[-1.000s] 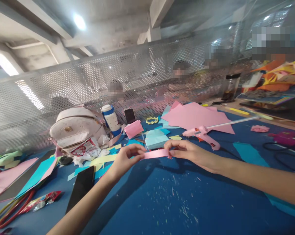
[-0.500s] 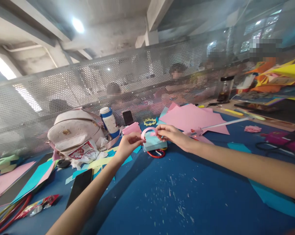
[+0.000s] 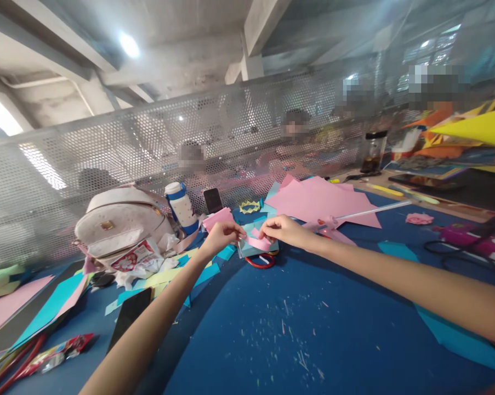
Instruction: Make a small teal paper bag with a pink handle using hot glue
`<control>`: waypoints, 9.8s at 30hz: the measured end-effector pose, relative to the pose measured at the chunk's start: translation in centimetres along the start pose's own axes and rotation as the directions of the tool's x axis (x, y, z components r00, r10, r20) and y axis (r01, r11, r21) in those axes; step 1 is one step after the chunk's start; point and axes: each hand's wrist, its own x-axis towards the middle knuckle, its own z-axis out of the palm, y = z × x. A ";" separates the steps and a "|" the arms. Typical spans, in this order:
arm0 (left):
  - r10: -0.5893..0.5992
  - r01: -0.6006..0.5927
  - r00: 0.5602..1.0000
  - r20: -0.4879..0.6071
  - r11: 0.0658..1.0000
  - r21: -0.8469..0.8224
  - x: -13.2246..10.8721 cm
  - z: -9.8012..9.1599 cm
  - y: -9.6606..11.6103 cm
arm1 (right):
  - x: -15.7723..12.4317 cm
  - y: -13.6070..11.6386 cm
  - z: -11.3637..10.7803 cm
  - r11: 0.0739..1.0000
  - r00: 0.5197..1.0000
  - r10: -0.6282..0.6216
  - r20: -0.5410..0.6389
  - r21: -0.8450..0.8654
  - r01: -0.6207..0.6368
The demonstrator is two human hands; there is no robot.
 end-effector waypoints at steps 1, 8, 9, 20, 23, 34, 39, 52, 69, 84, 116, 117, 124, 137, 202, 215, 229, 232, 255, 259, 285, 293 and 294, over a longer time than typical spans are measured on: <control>-0.010 0.010 1.000 0.004 1.000 0.008 0.0 0.0 0.1 | 0.0 0.0 -0.1 0.999 1.000 -0.010 0.002 -0.033 0.010; -0.043 0.044 0.999 -0.022 0.999 0.031 -0.1 0.9 0.5 | 0.3 -0.8 -0.2 0.961 0.997 -0.071 -0.006 -0.270 0.067; -0.046 0.047 0.999 -0.028 0.998 0.036 -0.1 1.1 0.5 | 0.4 -0.9 -0.2 0.956 0.997 -0.073 -0.009 -0.285 0.067; 0.062 -0.019 0.993 -0.098 0.920 0.391 -0.6 2.7 1.5 | 1.1 -1.5 0.0 0.887 0.993 -0.108 -0.050 -0.455 0.074; 0.092 -0.033 0.989 -0.115 0.900 0.434 -0.8 2.9 1.5 | 1.0 -1.7 -0.2 0.867 0.991 -0.126 -0.037 -0.490 0.091; 0.105 -0.043 0.981 -0.160 0.935 0.353 -0.7 1.4 1.2 | 0.4 -3.0 -1.1 0.778 0.984 -0.163 0.071 -0.604 0.172; 0.134 -0.082 0.984 -0.117 0.926 0.367 -0.7 1.6 1.6 | 0.0 -3.7 -0.5 0.725 0.983 -0.159 0.094 -0.664 0.181; 0.169 -0.163 0.986 0.000 0.947 0.277 -1.3 3.1 3.2 | -0.2 -4.2 0.0 0.613 0.988 -0.124 0.089 -0.776 0.147; 0.163 -0.120 0.986 -0.043 0.859 0.497 0.5 1.7 1.9 | -0.3 -4.1 -0.1 0.531 0.994 -0.103 0.033 -0.843 0.083; 0.065 -0.099 0.995 0.080 0.798 0.594 -0.6 2.4 0.2 | -1.4 -4.0 -1.7 0.625 0.987 0.012 0.159 -0.772 0.117; 0.051 -0.092 0.995 0.083 0.765 0.637 -5.2 2.5 2.6 | -2.4 -2.7 3.7 0.668 0.993 -0.084 0.087 -0.734 0.121; 0.047 -0.088 0.996 0.081 0.757 0.648 -5.2 2.5 2.8 | -2.4 -2.6 3.8 0.666 0.993 -0.087 0.081 -0.737 0.118; 0.008 -0.012 1.000 0.009 0.711 0.703 -5.3 3.0 2.6 | -2.6 -2.4 4.2 0.660 0.991 -0.099 0.089 -0.740 0.133; 0.012 -0.082 0.995 0.101 0.673 0.735 -5.4 2.6 2.1 | -2.2 -3.0 2.5 0.602 0.979 -0.098 0.177 -0.773 0.200; 0.129 -0.193 0.981 0.145 0.719 0.667 -5.4 1.2 1.2 | -2.2 -2.3 2.8 0.490 0.937 -0.318 0.146 -0.821 0.294; -0.012 -0.094 0.988 0.152 0.735 0.671 -5.3 0.8 2.4 | -1.7 -2.6 2.5 0.581 0.951 -0.240 0.197 -0.756 0.303; 0.015 -0.164 0.946 0.323 0.882 0.441 -5.9 0.3 4.9 | -1.3 -3.4 0.5 0.883 0.926 -0.135 0.353 -0.381 0.273; 0.014 -0.184 0.935 0.355 0.874 0.450 -5.8 -0.1 4.7 | -1.3 -3.3 0.5 0.893 0.925 -0.127 0.359 -0.363 0.264; 0.023 -0.266 0.913 0.408 0.791 0.551 -6.0 1.6 3.7 | -1.9 -3.3 1.7 0.790 0.893 -0.208 0.400 -0.470 0.394; 0.044 -0.293 0.895 0.444 0.808 0.511 -6.1 1.4 4.2 | -1.8 -3.0 1.7 0.746 0.873 -0.241 0.424 -0.495 0.446; 0.005 -0.314 0.870 0.492 0.776 0.547 -6.0 0.7 3.5 | -1.9 -3.2 1.4 0.719 0.858 -0.223 0.463 -0.515 0.466; 0.011 -0.337 0.854 0.520 0.773 0.537 -6.1 0.9 3.9 | -1.8 -2.9 1.5 0.660 0.840 -0.278 0.466 -0.543 0.519; 0.009 -0.338 0.850 0.527 0.776 0.532 -6.0 0.8 3.8 | -1.8 -2.9 1.5 0.656 0.836 -0.280 0.471 -0.542 0.525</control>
